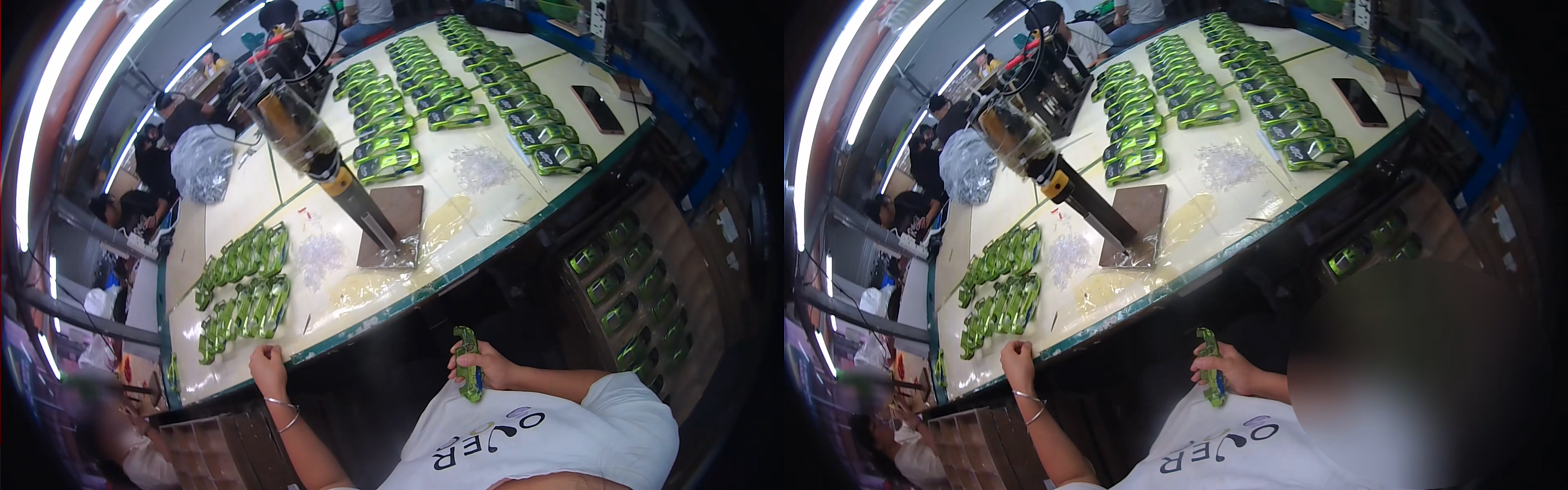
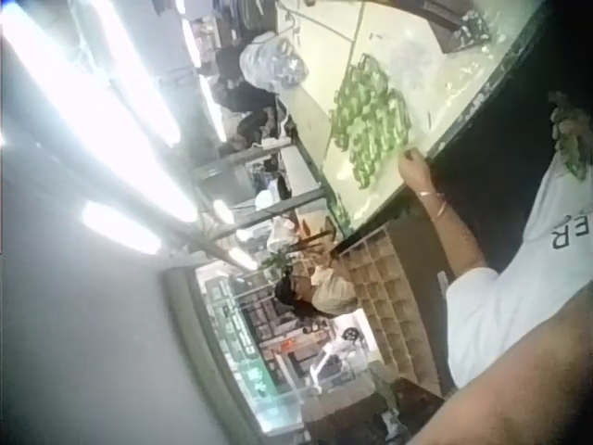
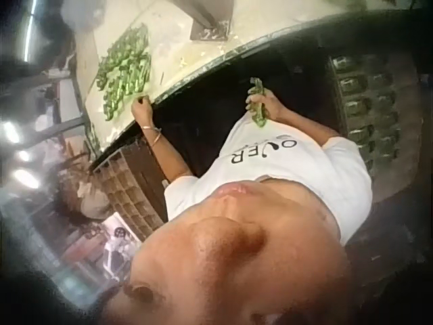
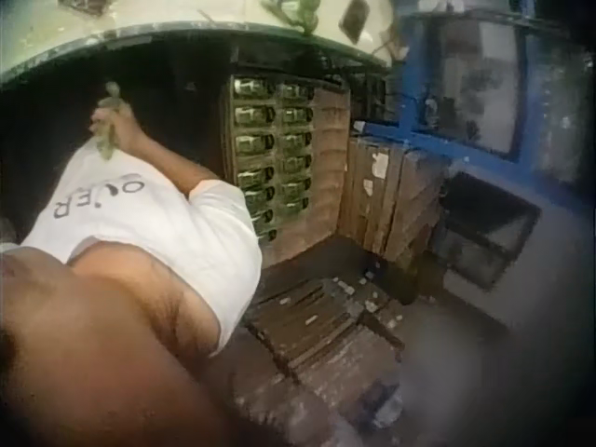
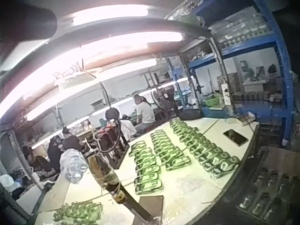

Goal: The person assembles toy car bodies by fitting clear plastic inserts into them by hand and securing them with a table-mounted press tool, placing finished cars into a tray. The person then arranges additional car bodies onto the table and wipes their face with a tissue.

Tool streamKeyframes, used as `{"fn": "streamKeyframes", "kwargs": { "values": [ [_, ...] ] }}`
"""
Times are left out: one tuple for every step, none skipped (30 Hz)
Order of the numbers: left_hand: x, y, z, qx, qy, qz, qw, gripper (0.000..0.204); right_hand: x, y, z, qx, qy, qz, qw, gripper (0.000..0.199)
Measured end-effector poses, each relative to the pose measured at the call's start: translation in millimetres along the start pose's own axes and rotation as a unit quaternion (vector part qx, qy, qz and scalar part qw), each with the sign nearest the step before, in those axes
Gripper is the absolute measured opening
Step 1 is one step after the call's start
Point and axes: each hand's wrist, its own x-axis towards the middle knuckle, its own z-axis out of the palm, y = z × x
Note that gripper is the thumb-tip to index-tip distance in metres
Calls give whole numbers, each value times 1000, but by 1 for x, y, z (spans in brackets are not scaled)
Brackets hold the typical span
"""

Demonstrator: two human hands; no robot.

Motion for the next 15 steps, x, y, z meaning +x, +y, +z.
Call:
{"fn": "streamKeyframes", "kwargs": {
  "values": [
    [0, 1, 0, 39, 15, 23, 999, 17, 0, 0, -1, 7, 5, 9, 1000, 34],
    [1, 1, 0, 78, 30, 44, 996, 17, 0, 0, -2, 11, 6, 5, 1000, 34],
    [3, -1, 2, 113, 28, 69, 991, 17, -1, -1, -3, 3, 10, 5, 1000, 34],
    [6, -2, 1, 114, 26, 71, 991, 17, -1, -1, -4, -5, 14, 7, 1000, 34],
    [7, -2, 0, 115, 21, 72, 991, 17, -2, -1, -4, -3, 15, 6, 1000, 34],
    [8, -3, -1, 117, 16, 70, 991, 17, -2, -3, -5, -8, 21, 5, 1000, 34],
    [6, -4, -3, 118, 15, 70, 990, 17, -2, -4, -5, -13, 26, 5, 1000, 33],
    [3, -6, -6, 105, 26, 50, 993, 17, -3, -5, -6, -13, 26, 7, 1000, 33],
    [1, -9, -10, 92, 39, 29, 995, 17, -3, -5, -6, -7, 27, 6, 1000, 33],
    [-1, -10, -12, 93, 39, 26, 995, 17, -4, -4, -7, -3, 28, 6, 1000, 33],
    [-6, -10, -14, 25, 41, -23, 999, 16, -5, -4, -6, 6, 33, 9, 999, 32],
    [-11, -10, -14, -44, 45, -73, 995, 14, -5, -6, -7, 2, 31, 14, 999, 32],
    [-18, -11, -13, -43, 47, -80, 995, 14, -5, -8, -8, 45, 15, 47, 998, 33],
    [-26, -11, -12, -185, 36, -88, 978, 11, -6, -9, -8, 88, -1, 80, 993, 35],
    [-35, -8, -9, -322, 26, -95, 942, 8, -6, -10, -7, 85, 0, 87, 993, 35]
  ]
}}
